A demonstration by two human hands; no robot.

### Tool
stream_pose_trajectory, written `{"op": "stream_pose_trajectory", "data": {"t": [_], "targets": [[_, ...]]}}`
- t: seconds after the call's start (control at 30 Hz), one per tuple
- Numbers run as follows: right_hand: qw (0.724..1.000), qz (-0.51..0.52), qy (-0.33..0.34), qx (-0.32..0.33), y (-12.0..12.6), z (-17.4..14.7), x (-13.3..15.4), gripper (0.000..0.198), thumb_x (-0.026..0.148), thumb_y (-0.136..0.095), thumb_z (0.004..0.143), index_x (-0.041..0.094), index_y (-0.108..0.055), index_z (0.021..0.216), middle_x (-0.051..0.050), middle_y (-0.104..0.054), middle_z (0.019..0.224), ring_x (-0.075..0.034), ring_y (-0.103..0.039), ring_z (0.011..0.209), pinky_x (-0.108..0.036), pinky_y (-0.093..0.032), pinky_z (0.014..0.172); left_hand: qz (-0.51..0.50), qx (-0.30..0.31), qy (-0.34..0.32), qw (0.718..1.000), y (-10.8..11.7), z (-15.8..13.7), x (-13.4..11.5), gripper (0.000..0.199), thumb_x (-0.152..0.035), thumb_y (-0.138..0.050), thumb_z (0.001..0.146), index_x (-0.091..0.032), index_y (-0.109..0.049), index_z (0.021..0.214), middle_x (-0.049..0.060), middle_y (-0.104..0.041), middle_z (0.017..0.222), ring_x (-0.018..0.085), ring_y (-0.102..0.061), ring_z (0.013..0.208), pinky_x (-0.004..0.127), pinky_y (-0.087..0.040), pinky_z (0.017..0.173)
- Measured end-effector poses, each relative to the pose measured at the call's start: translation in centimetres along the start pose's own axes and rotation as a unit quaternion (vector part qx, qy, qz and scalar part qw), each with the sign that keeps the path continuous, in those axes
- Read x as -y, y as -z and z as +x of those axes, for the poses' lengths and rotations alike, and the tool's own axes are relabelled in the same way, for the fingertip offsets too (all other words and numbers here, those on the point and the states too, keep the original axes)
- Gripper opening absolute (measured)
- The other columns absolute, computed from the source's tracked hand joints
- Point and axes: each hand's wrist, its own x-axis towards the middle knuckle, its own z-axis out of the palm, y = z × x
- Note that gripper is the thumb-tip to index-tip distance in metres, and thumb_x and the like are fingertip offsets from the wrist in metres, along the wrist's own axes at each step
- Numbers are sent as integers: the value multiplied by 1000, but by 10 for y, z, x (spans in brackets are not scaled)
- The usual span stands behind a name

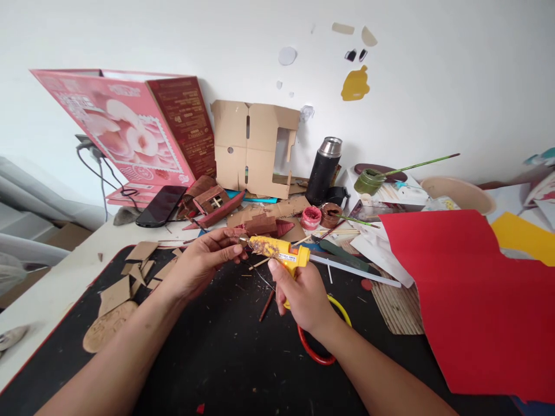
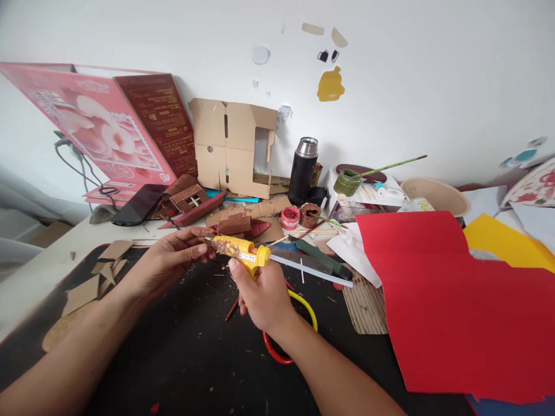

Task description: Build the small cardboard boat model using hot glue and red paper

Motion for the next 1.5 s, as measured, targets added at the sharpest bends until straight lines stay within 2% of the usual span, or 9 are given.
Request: {"op": "stream_pose_trajectory", "data": {"t": [0.6, 0.9, 1.17, 1.5], "targets": [[1000, -2, -6, -10, 1, 1, -1, 64, 83, -64, 90, 25, -50, 68, 7, -47, 43, -11, -50, 34, -20, -39, 37, 4, 5, -8, 1000, 1, 0, 0, 44, -33, -105, 69, -19, -88, 107, 8, -83, 91, 16, -74, 75, 22, -56, 68], [1000, -4, -1, 6, 0, 0, -1, 63, 83, -63, 91, 25, -50, 69, 7, -46, 40, -10, -49, 33, -20, -38, 38, -6, -3, -3, 1000, 1, 0, 0, 45, -33, -106, 67, -20, -89, 106, 8, -83, 89, 16, -74, 75, 22, -56, 68], [1000, -9, -8, -12, 1, 0, 0, 66, 86, -63, 89, 25, -50, 68, 7, -47, 42, -11, -50, 34, -20, -37, 37, 9, -5, -13, 1000, 0, -1, 0, 43, -34, -105, 68, -19, -89, 105, 8, -83, 90, 16, -74, 75, 22, -56, 68], [1000, -10, -4, 1, 1, -1, -2, 64, 82, -62, 93, 25, -50, 67, 6, -47, 41, -10, -49, 34, -20, -39, 39, -7, -2, -5, 1000, 2, 0, 0, 43, -30, -104, 70, -18, -88, 108, 9, -84, 89, 17, -75, 75, 23, -57, 69]]}}
